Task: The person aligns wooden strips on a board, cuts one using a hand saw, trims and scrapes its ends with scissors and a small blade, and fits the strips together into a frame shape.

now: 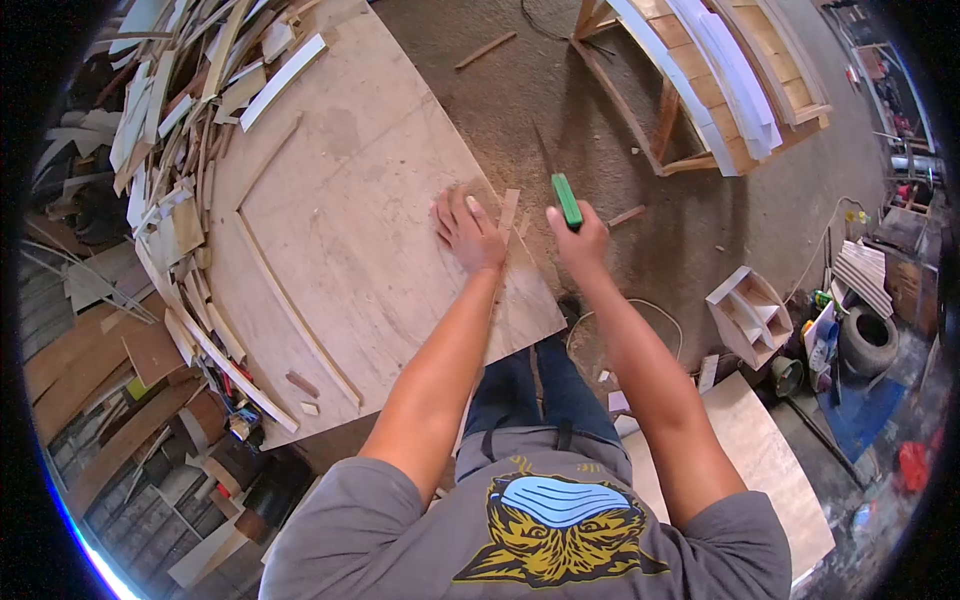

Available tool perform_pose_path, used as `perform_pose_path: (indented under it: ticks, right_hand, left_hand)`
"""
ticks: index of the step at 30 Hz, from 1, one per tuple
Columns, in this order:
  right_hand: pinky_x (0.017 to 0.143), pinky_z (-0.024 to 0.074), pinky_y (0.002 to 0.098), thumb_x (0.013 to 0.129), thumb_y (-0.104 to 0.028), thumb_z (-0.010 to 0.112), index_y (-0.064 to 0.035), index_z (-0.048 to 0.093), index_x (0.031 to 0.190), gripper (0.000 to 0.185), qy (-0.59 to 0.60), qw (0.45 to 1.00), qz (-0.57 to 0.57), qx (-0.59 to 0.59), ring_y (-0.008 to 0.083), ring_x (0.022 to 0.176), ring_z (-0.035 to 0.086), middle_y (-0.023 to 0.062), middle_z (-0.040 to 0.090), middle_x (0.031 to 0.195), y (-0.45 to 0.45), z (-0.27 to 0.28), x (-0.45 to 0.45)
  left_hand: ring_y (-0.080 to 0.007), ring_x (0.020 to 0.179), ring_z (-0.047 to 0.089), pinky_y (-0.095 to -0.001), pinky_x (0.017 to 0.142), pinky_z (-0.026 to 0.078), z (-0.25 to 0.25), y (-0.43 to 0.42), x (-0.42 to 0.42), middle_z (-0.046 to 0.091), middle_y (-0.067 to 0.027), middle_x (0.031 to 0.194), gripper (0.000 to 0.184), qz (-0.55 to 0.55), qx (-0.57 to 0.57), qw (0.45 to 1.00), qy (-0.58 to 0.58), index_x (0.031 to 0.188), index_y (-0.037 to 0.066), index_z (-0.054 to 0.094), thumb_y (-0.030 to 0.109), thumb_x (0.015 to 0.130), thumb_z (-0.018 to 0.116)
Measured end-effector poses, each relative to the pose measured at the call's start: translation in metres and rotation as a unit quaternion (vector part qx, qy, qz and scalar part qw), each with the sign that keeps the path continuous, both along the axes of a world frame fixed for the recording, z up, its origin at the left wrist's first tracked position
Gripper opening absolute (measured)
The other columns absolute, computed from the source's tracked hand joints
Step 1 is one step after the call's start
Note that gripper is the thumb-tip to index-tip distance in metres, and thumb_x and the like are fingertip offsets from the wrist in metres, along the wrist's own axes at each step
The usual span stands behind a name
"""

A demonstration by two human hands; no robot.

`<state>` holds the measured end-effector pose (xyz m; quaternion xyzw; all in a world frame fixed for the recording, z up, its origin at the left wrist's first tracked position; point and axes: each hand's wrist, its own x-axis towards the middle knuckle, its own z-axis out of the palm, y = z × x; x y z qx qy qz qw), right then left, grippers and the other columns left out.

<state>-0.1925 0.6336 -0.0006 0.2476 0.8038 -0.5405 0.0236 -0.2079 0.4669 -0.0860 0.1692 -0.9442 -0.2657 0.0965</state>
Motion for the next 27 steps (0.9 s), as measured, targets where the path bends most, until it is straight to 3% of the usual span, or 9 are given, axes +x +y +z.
perform_pose_path:
  ticks: [2, 4, 7, 10, 14, 22, 27]
  right_hand:
    - [0.065, 0.0503, 0.0408, 0.093, -0.032, 0.077, -0.003, 0.069, 0.1, 0.031, 0.033, 0.998, 0.027, 0.054, 0.0258, 0.066, 0.065, 0.0131, 0.064, 0.072, 0.017, 0.001, 0.026]
    - [0.063, 0.0503, 0.0399, 0.095, -0.03, 0.076, -0.0026, 0.068, 0.104, 0.03, 0.044, 0.995, 0.055, 0.069, 0.0267, 0.065, 0.065, 0.0143, 0.064, 0.072, 0.028, 0.015, 0.054]
    - [0.062, 0.0511, 0.05, 0.097, -0.03, 0.072, -0.0036, 0.062, 0.105, 0.03, 0.048, 0.992, 0.081, 0.083, 0.0447, 0.069, 0.067, 0.0223, 0.064, 0.074, 0.034, 0.037, 0.088]
    - [0.062, 0.0531, 0.0497, 0.097, -0.028, 0.072, -0.0041, 0.062, 0.11, 0.029, 0.052, 0.989, 0.098, 0.1, 0.0456, 0.075, 0.07, 0.0232, 0.067, 0.078, 0.032, 0.062, 0.112]
    - [0.063, 0.057, 0.0462, 0.096, -0.022, 0.073, -0.0031, 0.064, 0.119, 0.031, 0.076, 0.984, 0.121, 0.102, 0.0428, 0.078, 0.072, 0.0231, 0.07, 0.083, 0.031, 0.076, 0.132]
    - [0.065, 0.059, 0.0411, 0.091, -0.011, 0.076, 0.0036, 0.064, 0.115, 0.03, 0.171, 0.968, 0.162, 0.085, 0.0359, 0.074, 0.074, 0.0203, 0.073, 0.089, 0.026, 0.114, 0.15]
    - [0.068, 0.0585, 0.0376, 0.089, -0.002, 0.074, 0.0055, 0.066, 0.112, 0.026, 0.189, 0.963, 0.179, 0.065, 0.0327, 0.077, 0.075, 0.0195, 0.073, 0.095, 0.026, 0.121, 0.162]
  left_hand:
    - [-0.0417, 0.154, 0.022, -0.0601, 0.122, 0.019, 0.005, -0.007, -0.001, 0.034, -0.0143, 0.163, 0.051, 0.002, 0.05, 0.999, 0.012, 0.15, 0.014, 0.046, 0.04, 0.107, 0.046]
    - [-0.0436, 0.152, 0.024, -0.0602, 0.121, 0.021, 0.013, 0.0, -0.004, 0.036, -0.0168, 0.16, 0.054, 0.034, 0.006, 0.999, 0.004, 0.15, 0.012, 0.044, 0.044, 0.106, 0.048]
    - [-0.0453, 0.153, 0.022, -0.0624, 0.12, 0.021, 0.014, 0.019, -0.015, 0.035, -0.0182, 0.161, 0.06, 0.097, -0.053, 0.993, -0.038, 0.152, 0.011, 0.04, 0.049, 0.106, 0.048]
    - [-0.0459, 0.155, 0.017, -0.0651, 0.12, 0.019, 0.005, 0.029, -0.027, 0.028, -0.0189, 0.166, 0.066, 0.14, -0.069, 0.985, -0.073, 0.155, 0.011, 0.036, 0.053, 0.106, 0.045]
    - [-0.0452, 0.157, 0.012, -0.0653, 0.121, 0.018, 0.007, 0.034, -0.03, 0.019, -0.0205, 0.17, 0.072, 0.152, -0.077, 0.98, -0.1, 0.158, 0.01, 0.032, 0.056, 0.105, 0.044]
    - [-0.0463, 0.159, 0.002, -0.0655, 0.124, 0.011, 0.042, 0.043, -0.036, 0.011, -0.0225, 0.172, 0.089, 0.142, -0.07, 0.97, -0.185, 0.166, 0.013, 0.02, 0.066, 0.1, 0.048]
    - [-0.0477, 0.159, 0.0, -0.0664, 0.124, 0.008, 0.034, 0.037, -0.033, 0.006, -0.0241, 0.173, 0.091, 0.124, -0.066, 0.972, -0.19, 0.168, 0.016, 0.016, 0.066, 0.099, 0.049]
